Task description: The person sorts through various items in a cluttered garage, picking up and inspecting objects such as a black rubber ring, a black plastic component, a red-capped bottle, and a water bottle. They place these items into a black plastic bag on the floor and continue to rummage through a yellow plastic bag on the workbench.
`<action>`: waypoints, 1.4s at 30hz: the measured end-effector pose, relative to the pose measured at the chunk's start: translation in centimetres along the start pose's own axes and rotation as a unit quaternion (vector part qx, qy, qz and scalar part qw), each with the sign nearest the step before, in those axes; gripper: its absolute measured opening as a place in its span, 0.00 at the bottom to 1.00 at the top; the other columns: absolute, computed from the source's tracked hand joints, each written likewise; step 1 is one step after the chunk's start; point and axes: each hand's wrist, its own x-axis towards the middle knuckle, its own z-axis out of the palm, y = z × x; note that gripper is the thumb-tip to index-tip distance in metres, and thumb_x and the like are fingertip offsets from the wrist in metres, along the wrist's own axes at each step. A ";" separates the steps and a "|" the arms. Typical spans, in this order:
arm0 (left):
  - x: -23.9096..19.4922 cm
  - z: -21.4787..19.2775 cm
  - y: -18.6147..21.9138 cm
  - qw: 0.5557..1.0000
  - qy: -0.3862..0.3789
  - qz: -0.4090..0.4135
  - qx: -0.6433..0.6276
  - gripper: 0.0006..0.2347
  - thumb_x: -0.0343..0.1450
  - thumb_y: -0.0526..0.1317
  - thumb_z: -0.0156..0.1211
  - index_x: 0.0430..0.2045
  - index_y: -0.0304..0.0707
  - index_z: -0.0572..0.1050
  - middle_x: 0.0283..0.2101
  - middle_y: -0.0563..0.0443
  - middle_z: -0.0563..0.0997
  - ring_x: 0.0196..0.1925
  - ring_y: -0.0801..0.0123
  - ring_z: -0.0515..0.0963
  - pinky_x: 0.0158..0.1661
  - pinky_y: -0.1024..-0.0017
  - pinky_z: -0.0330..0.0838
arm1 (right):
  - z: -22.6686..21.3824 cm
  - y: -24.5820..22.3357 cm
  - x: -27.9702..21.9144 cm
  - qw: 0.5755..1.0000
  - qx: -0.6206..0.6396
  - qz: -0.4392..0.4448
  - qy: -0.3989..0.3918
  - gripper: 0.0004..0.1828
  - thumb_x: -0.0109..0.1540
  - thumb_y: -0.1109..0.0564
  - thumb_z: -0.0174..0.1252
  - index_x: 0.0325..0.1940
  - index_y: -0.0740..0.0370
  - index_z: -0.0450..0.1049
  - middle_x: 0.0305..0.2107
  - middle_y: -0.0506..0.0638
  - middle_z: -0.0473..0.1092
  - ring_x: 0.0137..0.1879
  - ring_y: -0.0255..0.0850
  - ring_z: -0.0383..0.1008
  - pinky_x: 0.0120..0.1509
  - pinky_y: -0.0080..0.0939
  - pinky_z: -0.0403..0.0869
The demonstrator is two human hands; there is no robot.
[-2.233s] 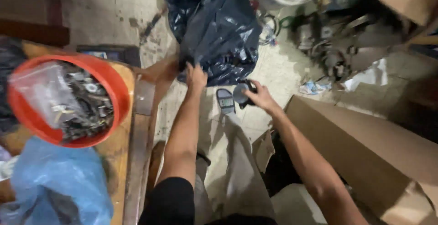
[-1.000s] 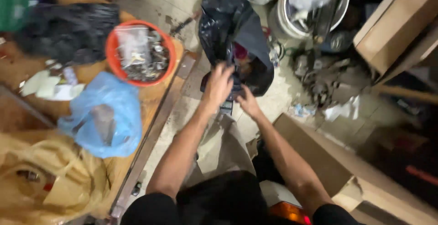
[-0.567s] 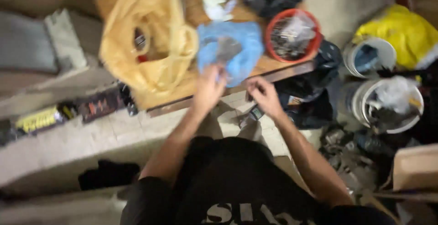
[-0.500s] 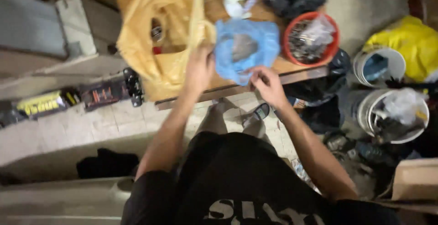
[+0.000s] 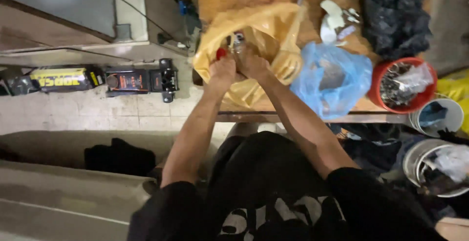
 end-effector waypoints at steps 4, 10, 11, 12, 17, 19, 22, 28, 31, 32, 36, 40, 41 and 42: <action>-5.1 -6.7 -1.2 0.998 -0.024 -0.016 -0.051 0.16 0.75 0.39 0.43 0.53 0.32 0.74 0.58 0.33 0.76 0.60 0.35 0.77 0.54 0.39 0.72 | 3.1 1.5 3.8 0.999 0.034 0.004 -0.012 0.52 0.67 0.34 0.47 0.81 0.58 0.26 0.77 0.66 0.44 0.68 0.70 0.68 0.69 0.74 0.67; 4.9 2.5 -6.6 0.993 -0.007 0.030 -0.115 0.24 0.73 0.49 0.55 0.60 0.32 0.70 0.59 0.31 0.77 0.63 0.39 0.75 0.58 0.45 0.72 | -0.5 2.1 1.5 0.996 0.055 -0.021 0.067 0.35 0.58 0.38 0.57 0.59 0.68 0.73 0.46 0.69 0.76 0.52 0.68 0.78 0.55 0.66 0.77; 4.1 2.3 -6.0 0.992 -0.013 0.032 -0.125 0.26 0.72 0.53 0.54 0.60 0.32 0.71 0.59 0.32 0.77 0.64 0.40 0.75 0.59 0.47 0.72 | -0.9 1.4 0.1 0.997 0.058 -0.032 0.047 0.39 0.60 0.40 0.58 0.66 0.68 0.61 0.52 0.74 0.71 0.56 0.72 0.74 0.59 0.70 0.74; 3.6 1.5 -5.6 0.991 -0.015 0.033 -0.133 0.28 0.71 0.57 0.54 0.59 0.32 0.73 0.59 0.32 0.77 0.64 0.42 0.75 0.59 0.48 0.72 | -1.8 0.3 -0.9 0.997 0.061 -0.047 0.031 0.45 0.62 0.41 0.59 0.74 0.68 0.50 0.59 0.78 0.65 0.61 0.75 0.71 0.63 0.73 0.72; 2.8 0.4 -4.5 0.995 0.012 0.016 -0.098 0.31 0.74 0.58 0.53 0.68 0.39 0.63 0.63 0.34 0.74 0.64 0.41 0.75 0.60 0.45 0.70 | -2.8 -1.7 -3.5 0.997 0.036 0.034 0.062 0.42 0.61 0.49 0.59 0.72 0.66 0.49 0.64 0.70 0.60 0.67 0.72 0.65 0.70 0.67 0.69; 3.7 2.2 -4.8 0.997 0.024 0.018 -0.076 0.32 0.74 0.59 0.54 0.69 0.40 0.61 0.65 0.34 0.72 0.64 0.40 0.75 0.60 0.44 0.70 | -3.4 -1.3 -4.3 0.989 0.103 0.041 0.097 0.44 0.61 0.43 0.65 0.71 0.65 0.52 0.62 0.70 0.61 0.63 0.73 0.69 0.68 0.69 0.71; 5.3 3.9 -5.1 0.995 0.067 0.028 -0.067 0.19 0.71 0.54 0.57 0.50 0.47 0.77 0.47 0.44 0.84 0.52 0.48 0.83 0.51 0.52 0.78 | -6.2 -0.7 -6.8 0.981 0.168 0.039 0.092 0.52 0.54 0.27 0.65 0.73 0.49 0.53 0.60 0.64 0.66 0.62 0.69 0.71 0.65 0.64 0.73; 2.1 1.6 -6.2 0.934 0.099 0.172 -0.297 0.15 0.75 0.47 0.50 0.50 0.41 0.73 0.50 0.34 0.81 0.57 0.44 0.79 0.57 0.49 0.72 | -10.7 2.1 -20.1 0.981 0.192 -0.012 0.037 0.54 0.60 0.29 0.58 0.79 0.64 0.50 0.70 0.71 0.55 0.75 0.67 0.56 0.80 0.62 0.56; -1.7 -2.0 -5.5 0.902 0.005 0.079 -0.425 0.24 0.74 0.60 0.48 0.58 0.48 0.73 0.63 0.40 0.75 0.69 0.52 0.69 0.70 0.53 0.59 | -9.5 5.6 -23.7 0.967 0.255 -0.024 0.012 0.51 0.62 0.34 0.57 0.80 0.64 0.49 0.70 0.76 0.53 0.76 0.69 0.51 0.82 0.60 0.51; -3.4 -3.6 -4.7 0.912 -0.031 0.092 -0.398 0.26 0.74 0.62 0.45 0.60 0.50 0.72 0.64 0.39 0.74 0.70 0.51 0.67 0.71 0.55 0.56 | -8.2 7.6 -23.5 0.945 0.314 -0.087 0.020 0.48 0.60 0.40 0.62 0.77 0.66 0.55 0.68 0.74 0.56 0.76 0.67 0.54 0.80 0.59 0.52; -3.0 -2.0 -3.6 0.906 0.078 0.255 -0.329 0.12 0.80 0.44 0.45 0.54 0.43 0.72 0.51 0.30 0.79 0.58 0.40 0.77 0.57 0.48 0.71 | -5.2 9.9 -25.1 0.779 0.568 -0.260 -0.050 0.54 0.55 0.59 0.67 0.80 0.61 0.47 0.69 0.56 0.57 0.73 0.44 0.58 0.77 0.51 0.57; -8.0 -6.0 -1.7 0.950 0.024 0.263 -0.166 0.12 0.80 0.44 0.40 0.54 0.46 0.70 0.51 0.35 0.81 0.56 0.43 0.80 0.57 0.49 0.72 | -7.3 7.2 -26.6 0.705 0.616 -0.337 -0.099 0.40 0.52 0.53 0.73 0.66 0.68 0.71 0.52 0.61 0.76 0.57 0.45 0.77 0.59 0.50 0.77; -7.2 -5.4 -1.7 0.931 0.045 0.325 -0.160 0.12 0.79 0.41 0.43 0.54 0.42 0.71 0.52 0.33 0.80 0.57 0.41 0.79 0.56 0.49 0.72 | -6.6 7.0 -26.3 0.676 0.656 -0.330 -0.055 0.45 0.50 0.52 0.74 0.67 0.71 0.67 0.53 0.65 0.74 0.58 0.51 0.77 0.60 0.57 0.76; -6.3 -4.8 -1.5 0.906 0.065 0.389 -0.154 0.12 0.78 0.38 0.45 0.54 0.38 0.71 0.52 0.31 0.80 0.57 0.39 0.78 0.56 0.49 0.73 | -6.0 7.0 -26.2 0.644 0.694 -0.321 -0.008 0.50 0.48 0.51 0.75 0.68 0.74 0.63 0.53 0.68 0.72 0.59 0.57 0.76 0.62 0.63 0.76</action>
